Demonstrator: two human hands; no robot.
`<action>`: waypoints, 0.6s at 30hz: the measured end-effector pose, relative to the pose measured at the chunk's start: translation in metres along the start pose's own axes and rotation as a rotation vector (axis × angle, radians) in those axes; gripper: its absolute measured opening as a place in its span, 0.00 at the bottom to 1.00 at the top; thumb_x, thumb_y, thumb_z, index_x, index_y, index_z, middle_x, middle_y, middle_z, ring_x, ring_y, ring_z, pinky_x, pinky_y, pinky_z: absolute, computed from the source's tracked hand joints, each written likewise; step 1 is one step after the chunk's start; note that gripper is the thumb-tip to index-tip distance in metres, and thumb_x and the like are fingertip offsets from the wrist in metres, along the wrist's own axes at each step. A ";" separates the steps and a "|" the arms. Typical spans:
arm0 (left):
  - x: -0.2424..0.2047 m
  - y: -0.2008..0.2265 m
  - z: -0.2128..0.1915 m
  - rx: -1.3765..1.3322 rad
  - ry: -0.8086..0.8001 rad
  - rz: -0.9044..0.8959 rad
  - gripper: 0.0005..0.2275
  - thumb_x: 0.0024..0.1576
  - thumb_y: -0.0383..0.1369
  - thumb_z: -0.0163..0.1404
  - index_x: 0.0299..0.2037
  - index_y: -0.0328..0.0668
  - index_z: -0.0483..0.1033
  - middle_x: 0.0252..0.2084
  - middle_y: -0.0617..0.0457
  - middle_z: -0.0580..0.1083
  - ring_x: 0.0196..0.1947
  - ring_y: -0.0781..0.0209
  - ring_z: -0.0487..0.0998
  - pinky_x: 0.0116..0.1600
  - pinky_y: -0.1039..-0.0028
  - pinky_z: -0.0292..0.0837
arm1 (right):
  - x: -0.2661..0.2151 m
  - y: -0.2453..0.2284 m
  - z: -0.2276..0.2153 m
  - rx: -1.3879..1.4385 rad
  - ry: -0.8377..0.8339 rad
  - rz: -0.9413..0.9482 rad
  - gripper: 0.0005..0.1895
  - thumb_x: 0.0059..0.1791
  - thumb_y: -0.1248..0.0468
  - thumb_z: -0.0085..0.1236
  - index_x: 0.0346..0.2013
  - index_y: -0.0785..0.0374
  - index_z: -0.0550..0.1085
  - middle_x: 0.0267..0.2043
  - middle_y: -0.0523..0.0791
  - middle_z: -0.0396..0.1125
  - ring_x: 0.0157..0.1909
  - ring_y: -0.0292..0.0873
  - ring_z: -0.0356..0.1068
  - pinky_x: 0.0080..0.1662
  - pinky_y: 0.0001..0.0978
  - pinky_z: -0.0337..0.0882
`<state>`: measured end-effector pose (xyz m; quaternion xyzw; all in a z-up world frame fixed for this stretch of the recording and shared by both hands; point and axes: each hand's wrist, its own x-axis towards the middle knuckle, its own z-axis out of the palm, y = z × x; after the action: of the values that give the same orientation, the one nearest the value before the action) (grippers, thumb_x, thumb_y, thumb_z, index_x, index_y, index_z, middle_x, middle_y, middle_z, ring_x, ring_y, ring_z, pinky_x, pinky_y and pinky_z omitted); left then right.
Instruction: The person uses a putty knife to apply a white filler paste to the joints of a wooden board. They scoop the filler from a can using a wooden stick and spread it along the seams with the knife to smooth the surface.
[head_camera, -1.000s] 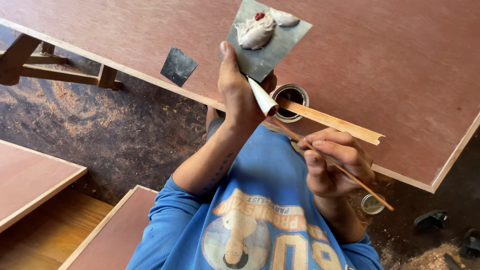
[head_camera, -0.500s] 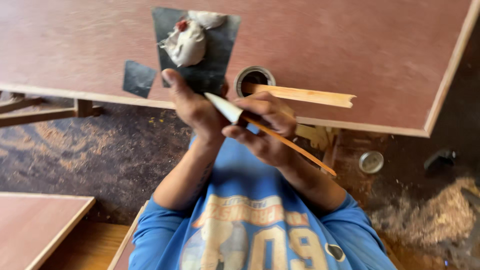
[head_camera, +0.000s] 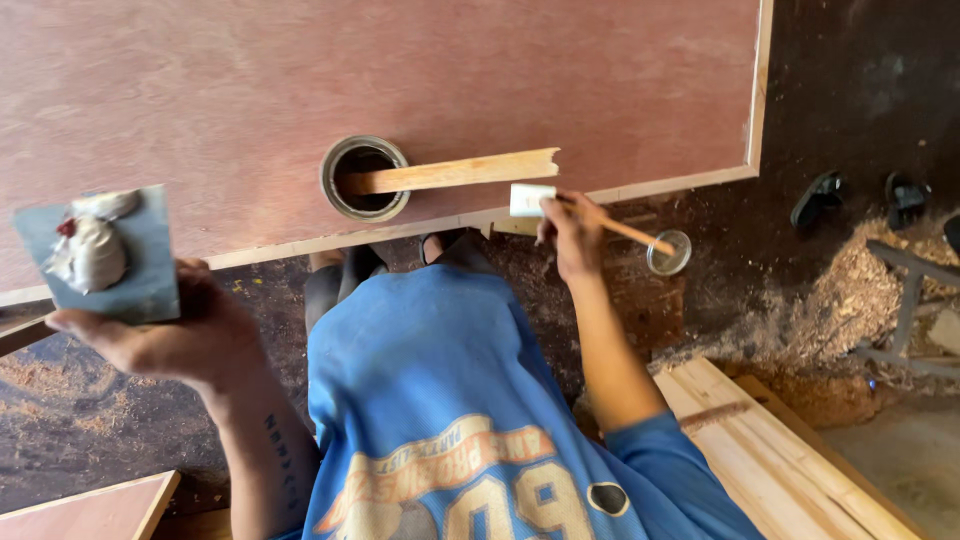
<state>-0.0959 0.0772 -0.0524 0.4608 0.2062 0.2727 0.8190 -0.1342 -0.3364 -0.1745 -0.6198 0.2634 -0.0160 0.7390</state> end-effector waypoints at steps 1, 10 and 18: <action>-0.002 0.000 -0.008 -0.014 0.012 -0.020 0.32 0.70 0.50 0.25 0.66 0.24 0.67 0.37 0.40 0.75 0.23 0.59 0.72 0.31 0.73 0.76 | 0.016 0.016 -0.008 -0.010 0.048 0.068 0.12 0.49 0.65 0.65 0.38 0.72 0.74 0.28 0.46 0.68 0.22 0.37 0.67 0.23 0.28 0.68; -0.017 -0.002 -0.068 0.131 -0.107 -0.019 0.33 0.73 0.55 0.28 0.57 0.22 0.65 0.33 0.40 0.70 0.28 0.51 0.73 0.38 0.67 0.73 | 0.089 0.059 0.020 0.083 0.273 0.316 0.14 0.51 0.63 0.56 0.44 0.74 0.75 0.31 0.48 0.74 0.26 0.39 0.73 0.26 0.29 0.73; 0.001 0.014 -0.053 0.083 -0.006 0.020 0.35 0.68 0.57 0.34 0.73 0.29 0.60 0.60 0.35 0.72 0.48 0.52 0.79 0.52 0.65 0.84 | -0.006 0.091 0.091 -0.460 -0.130 -0.160 0.45 0.36 0.66 0.76 0.63 0.72 0.61 0.46 0.48 0.69 0.36 0.38 0.75 0.39 0.31 0.78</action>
<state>-0.1294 0.1175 -0.0665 0.4972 0.2101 0.2705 0.7972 -0.1295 -0.2306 -0.2475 -0.7903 0.1623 0.0259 0.5902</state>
